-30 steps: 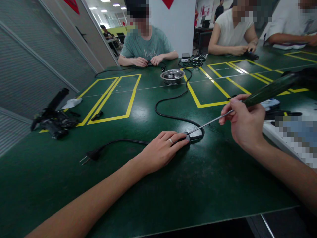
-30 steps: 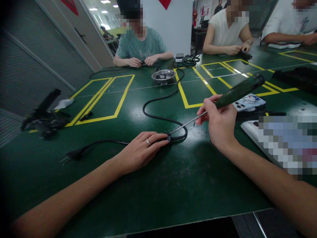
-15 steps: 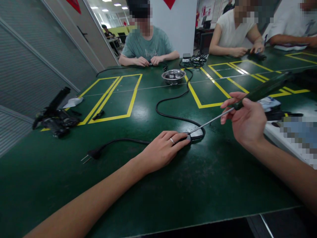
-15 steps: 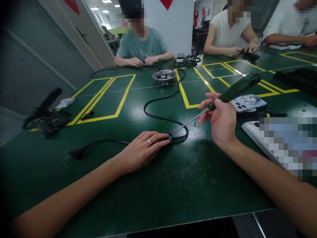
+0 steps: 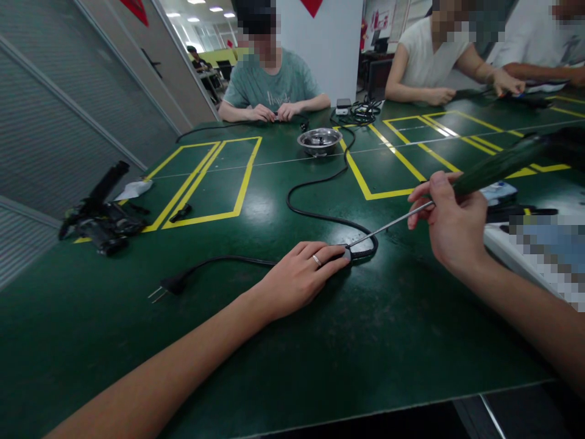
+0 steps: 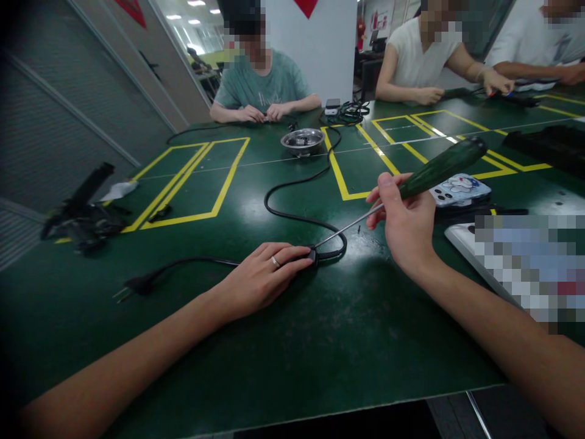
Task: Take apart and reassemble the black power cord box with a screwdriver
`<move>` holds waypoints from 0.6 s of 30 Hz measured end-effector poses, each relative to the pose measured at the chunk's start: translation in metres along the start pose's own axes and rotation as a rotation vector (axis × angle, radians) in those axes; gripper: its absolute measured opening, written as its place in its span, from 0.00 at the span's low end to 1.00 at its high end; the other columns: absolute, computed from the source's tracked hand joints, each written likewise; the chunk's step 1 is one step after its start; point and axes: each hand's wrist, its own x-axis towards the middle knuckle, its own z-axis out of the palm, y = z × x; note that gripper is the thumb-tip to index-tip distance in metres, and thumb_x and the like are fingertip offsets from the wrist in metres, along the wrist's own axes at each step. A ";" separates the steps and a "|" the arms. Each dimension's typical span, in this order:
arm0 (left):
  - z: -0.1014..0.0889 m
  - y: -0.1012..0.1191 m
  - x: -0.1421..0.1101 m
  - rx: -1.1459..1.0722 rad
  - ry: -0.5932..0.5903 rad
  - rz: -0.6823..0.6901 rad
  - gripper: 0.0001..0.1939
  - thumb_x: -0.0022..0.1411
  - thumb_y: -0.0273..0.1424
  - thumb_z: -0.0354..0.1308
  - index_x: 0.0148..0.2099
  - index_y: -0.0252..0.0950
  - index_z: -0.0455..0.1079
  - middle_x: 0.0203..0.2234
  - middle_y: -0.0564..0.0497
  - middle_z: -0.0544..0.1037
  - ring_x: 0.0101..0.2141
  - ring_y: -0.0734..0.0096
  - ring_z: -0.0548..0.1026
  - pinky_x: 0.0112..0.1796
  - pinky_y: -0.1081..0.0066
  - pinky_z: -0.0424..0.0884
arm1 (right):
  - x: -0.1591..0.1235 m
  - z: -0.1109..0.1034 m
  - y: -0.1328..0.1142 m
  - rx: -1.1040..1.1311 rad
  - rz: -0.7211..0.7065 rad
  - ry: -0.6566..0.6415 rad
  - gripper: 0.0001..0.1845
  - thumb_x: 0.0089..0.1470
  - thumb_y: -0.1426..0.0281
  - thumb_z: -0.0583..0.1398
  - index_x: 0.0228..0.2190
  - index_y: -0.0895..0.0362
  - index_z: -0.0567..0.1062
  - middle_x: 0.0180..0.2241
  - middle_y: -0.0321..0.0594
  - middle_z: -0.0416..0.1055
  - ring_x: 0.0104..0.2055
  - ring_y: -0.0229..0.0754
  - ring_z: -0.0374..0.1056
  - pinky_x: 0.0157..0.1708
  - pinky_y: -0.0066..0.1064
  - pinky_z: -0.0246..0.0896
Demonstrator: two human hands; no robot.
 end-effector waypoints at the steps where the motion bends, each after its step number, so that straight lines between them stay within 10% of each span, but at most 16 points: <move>1: 0.000 0.000 0.000 0.000 0.003 0.002 0.24 0.67 0.23 0.48 0.63 0.37 0.58 0.61 0.44 0.64 0.56 0.57 0.65 0.54 0.55 0.64 | 0.000 0.000 0.000 0.012 0.020 -0.009 0.07 0.55 0.58 0.61 0.29 0.46 0.71 0.26 0.32 0.70 0.16 0.37 0.62 0.12 0.35 0.57; 18: 0.000 0.001 0.000 0.011 0.012 -0.003 0.23 0.67 0.23 0.48 0.63 0.37 0.58 0.60 0.44 0.65 0.55 0.58 0.65 0.53 0.55 0.65 | 0.001 -0.007 -0.006 0.173 0.083 -0.107 0.10 0.53 0.64 0.56 0.34 0.47 0.77 0.30 0.38 0.70 0.19 0.40 0.62 0.15 0.37 0.53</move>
